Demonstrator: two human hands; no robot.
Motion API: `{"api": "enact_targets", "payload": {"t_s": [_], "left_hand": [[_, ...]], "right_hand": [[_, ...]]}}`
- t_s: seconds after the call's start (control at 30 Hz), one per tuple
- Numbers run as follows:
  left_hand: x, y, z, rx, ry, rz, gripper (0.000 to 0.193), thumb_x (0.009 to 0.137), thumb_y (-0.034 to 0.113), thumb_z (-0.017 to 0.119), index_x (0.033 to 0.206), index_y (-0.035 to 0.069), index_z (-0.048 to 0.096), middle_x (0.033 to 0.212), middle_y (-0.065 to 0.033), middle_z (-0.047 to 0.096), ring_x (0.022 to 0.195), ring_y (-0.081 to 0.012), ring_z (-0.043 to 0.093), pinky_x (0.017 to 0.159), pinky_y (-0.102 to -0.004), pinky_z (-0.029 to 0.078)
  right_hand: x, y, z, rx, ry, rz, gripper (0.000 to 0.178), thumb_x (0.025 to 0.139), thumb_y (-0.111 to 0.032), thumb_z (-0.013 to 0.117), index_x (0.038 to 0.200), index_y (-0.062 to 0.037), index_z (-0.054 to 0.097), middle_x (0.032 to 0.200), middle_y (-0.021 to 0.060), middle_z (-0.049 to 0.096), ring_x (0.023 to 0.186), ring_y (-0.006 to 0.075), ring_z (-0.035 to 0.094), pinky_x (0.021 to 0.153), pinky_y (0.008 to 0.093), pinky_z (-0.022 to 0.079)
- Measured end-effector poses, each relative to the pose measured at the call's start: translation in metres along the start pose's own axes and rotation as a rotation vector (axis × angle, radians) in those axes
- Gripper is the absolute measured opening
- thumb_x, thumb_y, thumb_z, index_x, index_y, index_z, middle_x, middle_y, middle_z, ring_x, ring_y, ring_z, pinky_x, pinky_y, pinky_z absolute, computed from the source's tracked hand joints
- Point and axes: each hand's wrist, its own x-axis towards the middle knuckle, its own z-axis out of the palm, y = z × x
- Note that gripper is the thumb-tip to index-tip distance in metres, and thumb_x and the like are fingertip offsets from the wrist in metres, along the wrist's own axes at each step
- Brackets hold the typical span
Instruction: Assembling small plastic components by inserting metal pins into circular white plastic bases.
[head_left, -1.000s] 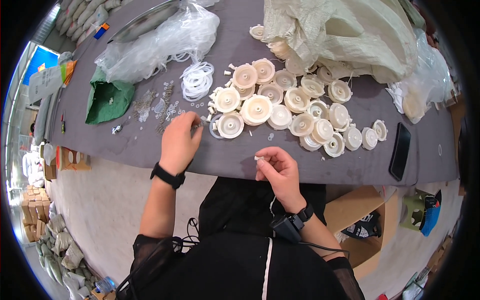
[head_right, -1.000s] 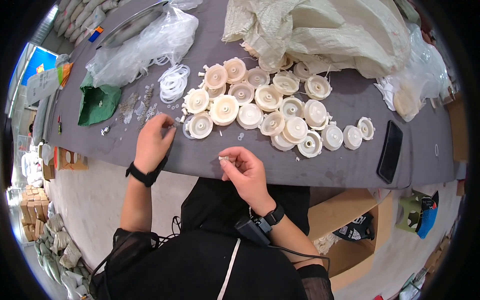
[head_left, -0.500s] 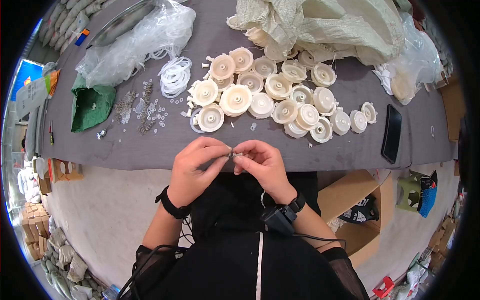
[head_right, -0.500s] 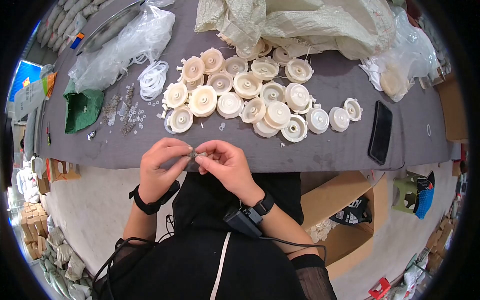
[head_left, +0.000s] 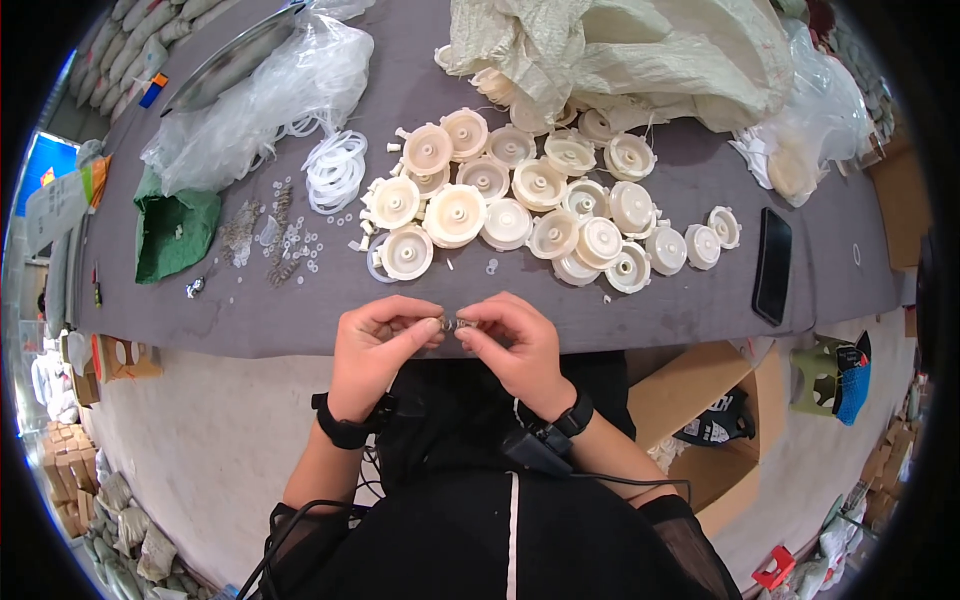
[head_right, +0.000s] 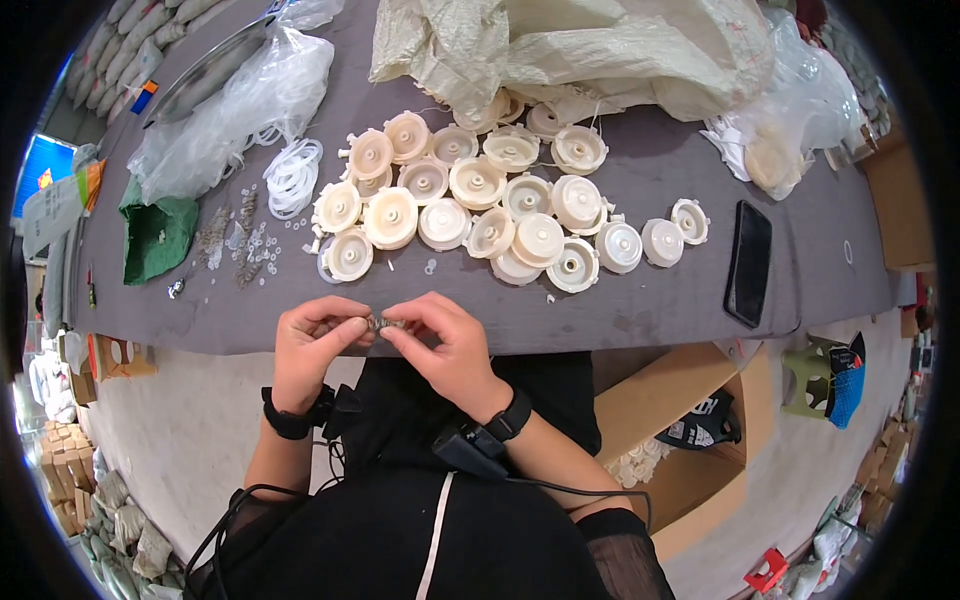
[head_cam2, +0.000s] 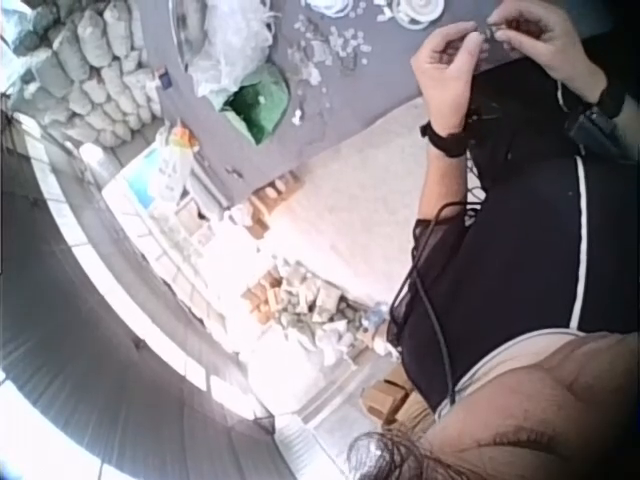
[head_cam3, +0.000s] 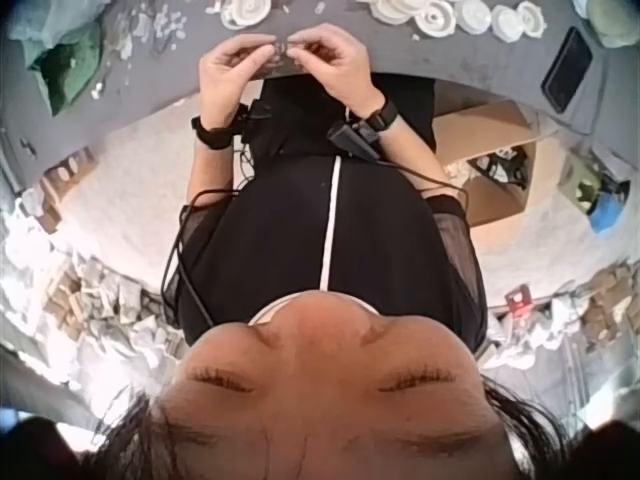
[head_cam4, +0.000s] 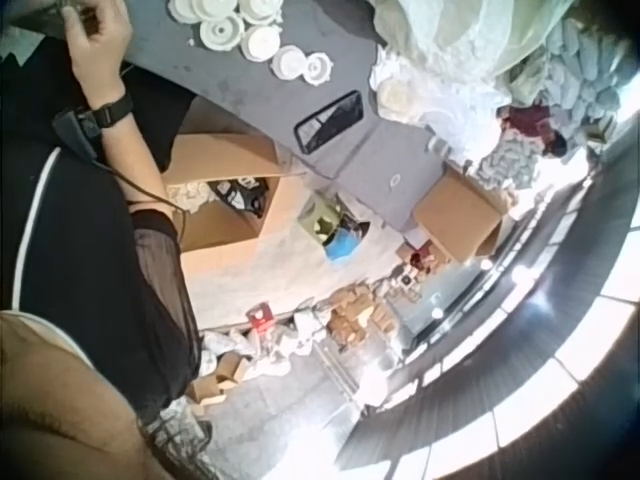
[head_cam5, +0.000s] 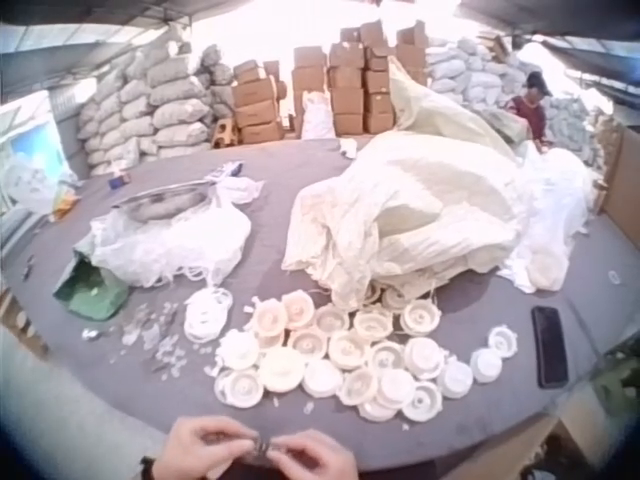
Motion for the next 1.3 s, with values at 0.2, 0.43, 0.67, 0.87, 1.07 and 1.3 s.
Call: {"api": "enact_targets", "payload": {"t_s": [0.2,0.43,0.67,0.87,1.07,1.3], "left_hand": [[-0.003,0.006,0.008,0.223,-0.095,0.262,0.022,0.076,-0.007,0.061,0.098,-0.006,0.063,0.091,-0.0083,0.06,0.082,-0.013,0.06,0.072,-0.0228,0.05],[0.0,-0.004,0.009,0.327,-0.031,0.211,0.017,0.081,-0.003,0.058,0.097,-0.007,0.06,0.09,-0.0085,0.061,0.078,-0.0135,0.062,0.071,-0.0241,0.05],[-0.003,-0.003,0.002,-0.156,-0.187,-0.084,0.017,0.089,0.01,0.053,0.097,-0.005,0.057,0.079,-0.009,0.061,0.069,-0.0144,0.062,0.064,-0.0251,0.051],[-0.004,-0.012,0.008,-0.219,-0.187,-0.148,0.021,0.094,0.019,0.047,0.087,0.0,0.055,0.07,-0.0054,0.057,0.058,-0.0122,0.057,0.055,-0.0235,0.047],[-0.008,-0.006,0.016,-0.176,-0.143,-0.02,0.02,0.095,0.02,0.045,0.089,0.002,0.052,0.074,-0.0026,0.054,0.066,-0.0098,0.056,0.06,-0.0228,0.046],[-0.011,-0.009,0.015,0.057,-0.172,0.083,0.024,0.096,0.022,0.042,0.086,0.002,0.05,0.072,-0.0005,0.05,0.062,-0.0061,0.049,0.057,-0.0201,0.041]], "right_hand": [[0.001,-0.006,-0.003,-0.24,-0.064,-0.162,0.015,0.077,-0.002,0.067,0.092,-0.0008,0.063,0.081,0.0054,0.059,0.066,0.0098,0.057,0.058,0.0223,0.047],[0.002,-0.003,-0.002,-0.001,0.006,0.023,0.015,0.076,-0.001,0.067,0.091,0.0,0.064,0.08,0.0057,0.059,0.067,0.0103,0.058,0.059,0.0223,0.048],[0.002,-0.009,-0.003,-0.14,-0.046,-0.152,0.015,0.075,0.001,0.067,0.09,-0.0003,0.064,0.079,0.0069,0.061,0.068,0.0126,0.059,0.059,0.0226,0.048],[-0.005,-0.009,-0.003,-0.134,-0.045,-0.16,0.016,0.075,0.002,0.066,0.09,0.0001,0.064,0.079,0.0073,0.061,0.068,0.0132,0.059,0.06,0.0237,0.049],[-0.002,-0.009,-0.005,-0.182,-0.066,-0.186,0.017,0.075,0.002,0.066,0.092,-0.0009,0.063,0.079,0.0073,0.06,0.068,0.0133,0.059,0.06,0.024,0.049],[-0.002,-0.011,-0.003,-0.356,-0.11,-0.339,0.018,0.074,0.0,0.067,0.091,-0.0025,0.062,0.077,0.0083,0.06,0.063,0.0162,0.06,0.055,0.0253,0.048]]}}
